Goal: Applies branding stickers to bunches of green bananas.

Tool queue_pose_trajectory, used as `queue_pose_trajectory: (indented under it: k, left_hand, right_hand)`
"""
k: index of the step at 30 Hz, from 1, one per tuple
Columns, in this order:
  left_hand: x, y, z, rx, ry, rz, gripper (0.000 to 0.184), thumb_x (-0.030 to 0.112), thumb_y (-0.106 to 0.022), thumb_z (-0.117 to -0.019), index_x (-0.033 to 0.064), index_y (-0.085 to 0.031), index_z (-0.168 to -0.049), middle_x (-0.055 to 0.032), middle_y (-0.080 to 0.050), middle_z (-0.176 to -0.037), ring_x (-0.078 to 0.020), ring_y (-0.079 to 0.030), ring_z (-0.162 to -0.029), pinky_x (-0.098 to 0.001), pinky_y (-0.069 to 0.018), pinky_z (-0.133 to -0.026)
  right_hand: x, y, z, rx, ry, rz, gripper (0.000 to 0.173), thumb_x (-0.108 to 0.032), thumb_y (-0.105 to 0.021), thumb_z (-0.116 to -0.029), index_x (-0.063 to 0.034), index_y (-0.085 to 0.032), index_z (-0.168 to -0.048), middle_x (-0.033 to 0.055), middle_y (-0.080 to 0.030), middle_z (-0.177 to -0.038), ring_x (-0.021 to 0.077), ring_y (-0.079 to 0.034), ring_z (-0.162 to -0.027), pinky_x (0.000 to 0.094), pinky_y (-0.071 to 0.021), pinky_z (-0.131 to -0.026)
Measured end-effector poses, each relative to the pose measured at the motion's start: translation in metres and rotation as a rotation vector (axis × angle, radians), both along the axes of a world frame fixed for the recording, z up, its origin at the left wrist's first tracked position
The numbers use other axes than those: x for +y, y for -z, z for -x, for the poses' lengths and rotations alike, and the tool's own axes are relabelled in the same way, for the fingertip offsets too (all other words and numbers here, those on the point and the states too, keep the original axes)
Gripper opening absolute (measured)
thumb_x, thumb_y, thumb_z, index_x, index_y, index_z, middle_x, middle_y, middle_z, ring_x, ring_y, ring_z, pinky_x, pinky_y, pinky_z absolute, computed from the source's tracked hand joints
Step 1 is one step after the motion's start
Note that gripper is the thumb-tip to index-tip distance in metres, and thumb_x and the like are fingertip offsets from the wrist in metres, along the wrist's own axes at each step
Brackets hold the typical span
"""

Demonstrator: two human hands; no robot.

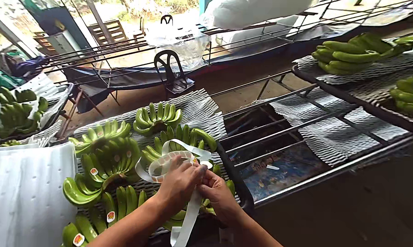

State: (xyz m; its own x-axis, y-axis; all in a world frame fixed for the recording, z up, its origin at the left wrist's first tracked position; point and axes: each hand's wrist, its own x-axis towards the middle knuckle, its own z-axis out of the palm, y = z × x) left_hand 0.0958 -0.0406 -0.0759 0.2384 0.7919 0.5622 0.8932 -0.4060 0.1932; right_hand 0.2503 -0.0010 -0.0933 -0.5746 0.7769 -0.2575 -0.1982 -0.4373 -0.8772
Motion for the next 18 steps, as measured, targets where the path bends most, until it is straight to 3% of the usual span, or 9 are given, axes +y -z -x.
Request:
queue_pose_trajectory:
  k: [3,5,7,9,10,12,14,15,18]
  left_hand:
    - [-0.001,0.0,-0.025,0.176,0.008,-0.111,0.019,0.012,-0.052,-0.1041,0.016,-0.068,-0.113,-0.0001,-0.075,-0.096,-0.0161,-0.071,-0.099,-0.0485,-0.0417,-0.11]
    - [-0.004,0.001,-0.035,0.266,0.015,-0.156,0.021,0.016,-0.047,-0.1075,0.0193,-0.063,-0.12,-0.0013,-0.072,-0.099,-0.0183,-0.067,-0.104,-0.0489,-0.0376,-0.113]
    - [-0.008,0.006,-0.04,0.297,0.007,-0.205,0.019,0.02,-0.044,-0.1093,0.021,-0.058,-0.122,-0.0006,-0.069,-0.101,-0.0175,-0.064,-0.109,-0.0471,-0.0324,-0.117]
    - [-0.01,0.011,-0.043,0.207,-0.003,-0.243,0.015,0.02,-0.044,-0.1093,0.0203,-0.057,-0.118,0.0003,-0.067,-0.103,-0.0142,-0.061,-0.113,-0.0424,-0.0282,-0.119]
    - [-0.008,0.012,-0.047,0.08,-0.021,-0.248,0.011,0.02,-0.047,-0.1085,0.0194,-0.057,-0.114,0.0013,-0.067,-0.104,-0.011,-0.061,-0.113,-0.039,-0.028,-0.12]
    - [0.0,0.008,-0.055,-0.175,-0.095,-0.218,0.011,0.02,-0.057,-0.1047,0.0171,-0.055,-0.115,0.0018,-0.067,-0.105,-0.0069,-0.063,-0.109,-0.0355,-0.0336,-0.118]
    - [0.009,0.003,-0.057,-0.205,-0.151,-0.113,0.024,0.017,-0.061,-0.1011,0.0148,-0.055,-0.124,-0.0025,-0.069,-0.112,-0.0102,-0.065,-0.11,-0.0383,-0.0357,-0.116]
    - [0.014,0.002,-0.057,-0.175,-0.151,-0.072,0.026,0.014,-0.062,-0.0996,0.0129,-0.058,-0.126,-0.0059,-0.071,-0.113,-0.0136,-0.067,-0.11,-0.0422,-0.0376,-0.115]
    - [0.024,0.004,-0.05,-0.009,-0.087,-0.018,0.024,0.011,-0.058,-0.1019,0.017,-0.059,-0.125,-0.008,-0.068,-0.111,-0.0174,-0.066,-0.108,-0.0478,-0.0384,-0.114]
  right_hand:
    - [0.013,-0.002,-0.024,0.052,-0.08,0.098,0.023,0.008,-0.059,-0.0879,-0.0008,-0.063,-0.108,0.0031,-0.074,-0.088,0.0083,-0.07,-0.076,0.026,-0.0594,-0.071]
    - [0.024,-0.005,-0.04,0.158,-0.188,0.247,0.029,0.0,-0.052,-0.091,-0.0019,-0.06,-0.118,0.0042,-0.074,-0.094,0.0111,-0.072,-0.082,0.0293,-0.0609,-0.075]
    - [0.035,-0.005,-0.051,0.237,-0.275,0.403,0.038,-0.015,-0.034,-0.1059,-0.0021,-0.058,-0.132,0.0082,-0.073,-0.106,0.0164,-0.071,-0.094,0.034,-0.0595,-0.084]
    - [0.044,-0.004,-0.052,0.239,-0.259,0.493,0.045,-0.025,-0.026,-0.112,-0.001,-0.059,-0.132,0.0105,-0.073,-0.108,0.0186,-0.072,-0.095,0.0353,-0.0592,-0.085]
    - [0.046,-0.003,-0.051,0.201,-0.21,0.446,0.041,-0.02,-0.03,-0.1125,-0.0002,-0.061,-0.13,0.0093,-0.074,-0.106,0.0164,-0.072,-0.092,0.0327,-0.0601,-0.084]
    - [0.049,0.001,-0.047,0.113,-0.129,0.244,0.031,0.002,-0.046,-0.1036,0.0017,-0.06,-0.132,0.0075,-0.073,-0.106,0.0118,-0.071,-0.086,0.0282,-0.0604,-0.079]
    - [0.054,0.004,-0.045,0.078,-0.16,0.081,0.046,0.012,-0.055,-0.0919,0.0019,-0.056,-0.137,0.0065,-0.074,-0.106,0.0088,-0.071,-0.086,0.0255,-0.06,-0.079]
    - [0.056,0.005,-0.044,0.07,-0.198,0.019,0.046,0.013,-0.057,-0.0901,0.0023,-0.056,-0.135,0.0049,-0.075,-0.104,0.0072,-0.072,-0.087,0.0245,-0.0599,-0.08]
    - [0.062,0.005,-0.037,0.034,-0.241,-0.062,0.02,0.009,-0.062,-0.0885,-0.0013,-0.066,-0.105,0.0,-0.075,-0.087,0.0047,-0.071,-0.078,0.0236,-0.0605,-0.075]
